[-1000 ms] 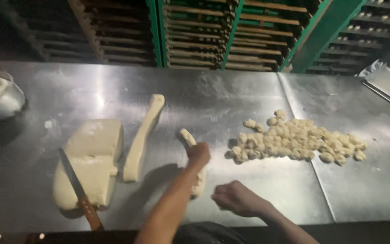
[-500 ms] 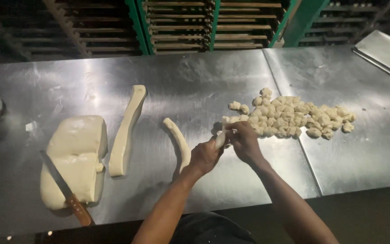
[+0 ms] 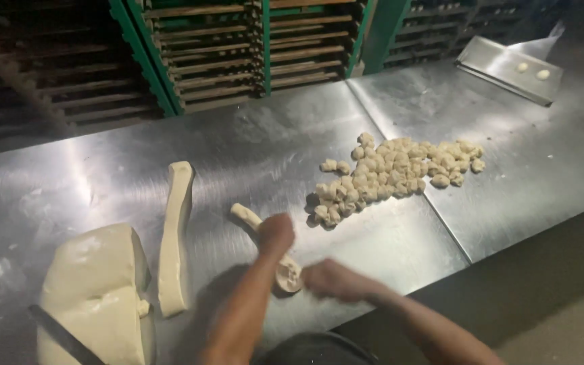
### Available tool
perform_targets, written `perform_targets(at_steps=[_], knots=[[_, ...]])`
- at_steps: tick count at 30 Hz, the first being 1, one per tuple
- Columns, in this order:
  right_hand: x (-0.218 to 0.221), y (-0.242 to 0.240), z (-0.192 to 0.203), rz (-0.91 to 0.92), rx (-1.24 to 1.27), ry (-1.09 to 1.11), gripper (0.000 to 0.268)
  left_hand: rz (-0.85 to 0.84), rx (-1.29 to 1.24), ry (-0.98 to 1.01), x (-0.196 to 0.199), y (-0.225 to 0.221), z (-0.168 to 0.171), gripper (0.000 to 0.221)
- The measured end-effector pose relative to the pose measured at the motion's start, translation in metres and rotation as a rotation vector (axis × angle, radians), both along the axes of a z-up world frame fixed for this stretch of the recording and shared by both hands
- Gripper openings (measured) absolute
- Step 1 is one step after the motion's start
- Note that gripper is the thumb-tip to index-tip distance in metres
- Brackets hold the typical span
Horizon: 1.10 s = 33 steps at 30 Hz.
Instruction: Cutting, portioning, and rolling dough pieces at a bakery station.
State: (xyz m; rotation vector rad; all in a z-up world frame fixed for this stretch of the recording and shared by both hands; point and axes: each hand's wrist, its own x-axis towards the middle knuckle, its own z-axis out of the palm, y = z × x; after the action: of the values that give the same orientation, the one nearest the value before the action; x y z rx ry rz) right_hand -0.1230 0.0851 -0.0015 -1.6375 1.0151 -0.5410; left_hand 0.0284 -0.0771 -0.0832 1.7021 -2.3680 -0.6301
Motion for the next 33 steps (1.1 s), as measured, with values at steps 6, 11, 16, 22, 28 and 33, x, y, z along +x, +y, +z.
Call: perform_targets(at_steps=[6,11,16,22,28,33], knots=[[0.049,-0.042,0.094,-0.633,-1.217,0.744,0.045,-0.287,-0.054,0.468,0.028,0.007,-0.037,0.082],[0.022,-0.038,0.047,-0.680,-0.419,0.294,0.022,-0.472,0.123,1.003,0.031,0.037,0.035,0.051],[0.001,-0.037,0.045,-1.016,-0.307,0.355,0.021,-0.251,0.325,0.753,0.006,0.065,0.071,0.033],[-0.001,-0.037,0.010,-0.984,-0.383,0.138,0.035,-0.332,0.063,0.354,-0.032,0.080,0.114,0.015],[-0.032,-0.041,-0.026,-0.852,-0.127,-0.020,0.036,-0.277,-0.146,0.102,-0.046,0.046,0.049,0.012],[-0.009,-0.005,0.029,-0.038,-0.189,0.072,0.015,0.080,0.085,0.091,0.009,0.003,-0.005,0.015]])
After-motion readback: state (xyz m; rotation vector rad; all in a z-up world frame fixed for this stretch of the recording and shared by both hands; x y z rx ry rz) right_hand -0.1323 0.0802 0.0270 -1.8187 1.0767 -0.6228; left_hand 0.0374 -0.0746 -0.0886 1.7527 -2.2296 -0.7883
